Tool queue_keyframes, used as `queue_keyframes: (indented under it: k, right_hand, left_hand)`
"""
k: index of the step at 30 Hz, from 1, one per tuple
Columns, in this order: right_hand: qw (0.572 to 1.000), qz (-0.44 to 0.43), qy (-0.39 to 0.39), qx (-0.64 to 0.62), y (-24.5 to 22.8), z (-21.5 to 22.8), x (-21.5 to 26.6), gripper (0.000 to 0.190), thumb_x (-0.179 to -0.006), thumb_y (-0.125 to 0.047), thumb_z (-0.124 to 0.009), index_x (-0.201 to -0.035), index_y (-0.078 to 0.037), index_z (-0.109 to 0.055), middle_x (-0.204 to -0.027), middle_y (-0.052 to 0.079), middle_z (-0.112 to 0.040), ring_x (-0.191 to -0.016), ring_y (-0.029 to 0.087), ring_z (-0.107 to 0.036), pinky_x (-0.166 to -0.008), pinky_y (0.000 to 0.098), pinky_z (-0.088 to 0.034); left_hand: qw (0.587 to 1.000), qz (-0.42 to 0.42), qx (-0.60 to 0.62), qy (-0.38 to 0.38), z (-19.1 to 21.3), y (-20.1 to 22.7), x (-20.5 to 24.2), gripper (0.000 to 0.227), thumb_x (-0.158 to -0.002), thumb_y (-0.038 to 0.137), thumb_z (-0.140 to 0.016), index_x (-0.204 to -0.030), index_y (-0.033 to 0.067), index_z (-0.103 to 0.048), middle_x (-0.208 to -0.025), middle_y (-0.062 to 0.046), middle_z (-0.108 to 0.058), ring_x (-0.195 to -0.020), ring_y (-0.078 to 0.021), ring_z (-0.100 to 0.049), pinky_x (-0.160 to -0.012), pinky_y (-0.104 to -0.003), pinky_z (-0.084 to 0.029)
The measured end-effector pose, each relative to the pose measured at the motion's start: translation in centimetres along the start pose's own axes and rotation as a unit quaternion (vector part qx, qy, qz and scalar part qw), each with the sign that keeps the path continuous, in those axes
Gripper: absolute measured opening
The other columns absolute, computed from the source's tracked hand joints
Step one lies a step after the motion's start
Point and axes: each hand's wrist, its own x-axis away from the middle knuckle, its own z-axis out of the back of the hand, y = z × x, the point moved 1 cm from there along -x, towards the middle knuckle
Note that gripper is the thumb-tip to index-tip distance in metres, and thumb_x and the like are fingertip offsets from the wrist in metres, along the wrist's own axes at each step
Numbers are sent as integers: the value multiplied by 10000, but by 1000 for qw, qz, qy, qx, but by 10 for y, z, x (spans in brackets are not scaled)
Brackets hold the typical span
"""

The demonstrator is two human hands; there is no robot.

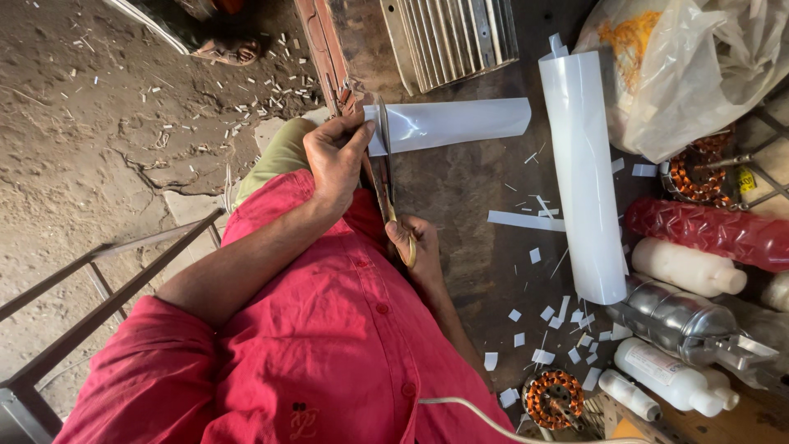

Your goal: The person uses shears to cut a white plastic sheet into small rectangular pieces. The person repeatedly cuts the sheet and places the cut pieces on the workbench. The person also briefly handles a metal motor housing.

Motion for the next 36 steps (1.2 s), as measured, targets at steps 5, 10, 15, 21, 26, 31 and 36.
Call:
queue_keyframes:
  k: [5,10,15,21,26,31,36]
  right_hand:
    - [999,19,-15,-44,-4,-5,-8,466,-951,-336,-787,-643,-121,-511,-562,-54,-483,-488,44,-416,-445,264,-309]
    - [1000,5,-10,14,-5,-5,-9,396,-926,-273,-804,-647,-88,-591,-521,-61,-477,-464,36,-382,-429,253,-268]
    - [998,-41,-16,36,-8,-6,-12,360,-910,-292,-802,-676,-80,-630,-520,-62,-484,-458,31,-377,-418,250,-263]
    - [997,-52,-41,36,-28,-3,-11,323,-923,-299,-772,-729,-68,-655,-539,-51,-532,-450,46,-459,-410,251,-346]
    - [997,-49,-39,-44,-37,3,2,340,-978,-262,-756,-798,-6,-624,-582,-27,-527,-457,70,-506,-411,254,-367]
    - [998,-42,-15,-49,-42,9,21,240,-924,-287,-753,-969,-54,-719,-608,-38,-591,-449,45,-484,-417,240,-376]
    - [998,-61,5,-17,-47,23,48,309,-958,-315,-761,-871,-29,-684,-607,-28,-543,-481,45,-487,-432,236,-380]
  left_hand:
    - [1000,-9,-10,4,1,4,-2,188,-926,20,-771,-1083,-81,-751,-881,-78,-771,-725,-54,-687,-623,-176,-551]
    - [1000,15,-6,7,4,1,-2,197,-917,24,-777,-1084,-78,-753,-867,-77,-765,-702,-52,-668,-585,-176,-523]
    - [1000,20,-6,7,6,-4,-5,185,-919,28,-779,-1071,-76,-764,-863,-77,-763,-692,-59,-654,-587,-187,-518]
    - [998,-25,-19,-47,-9,31,-4,188,-955,7,-770,-1112,-90,-733,-930,-85,-752,-783,-80,-664,-688,-214,-526]
    - [942,-70,-141,-296,-104,62,27,377,-936,11,-760,-1280,-50,-618,-876,-123,-738,-727,-96,-641,-660,-230,-528]
    - [866,-173,-163,-440,-269,45,64,255,-947,58,-713,-1195,-1,-707,-994,-181,-780,-798,-164,-771,-738,-275,-598]
    - [871,-166,-172,-428,-289,35,53,147,-973,40,-677,-1105,-10,-720,-901,-171,-774,-770,-195,-737,-730,-307,-578]
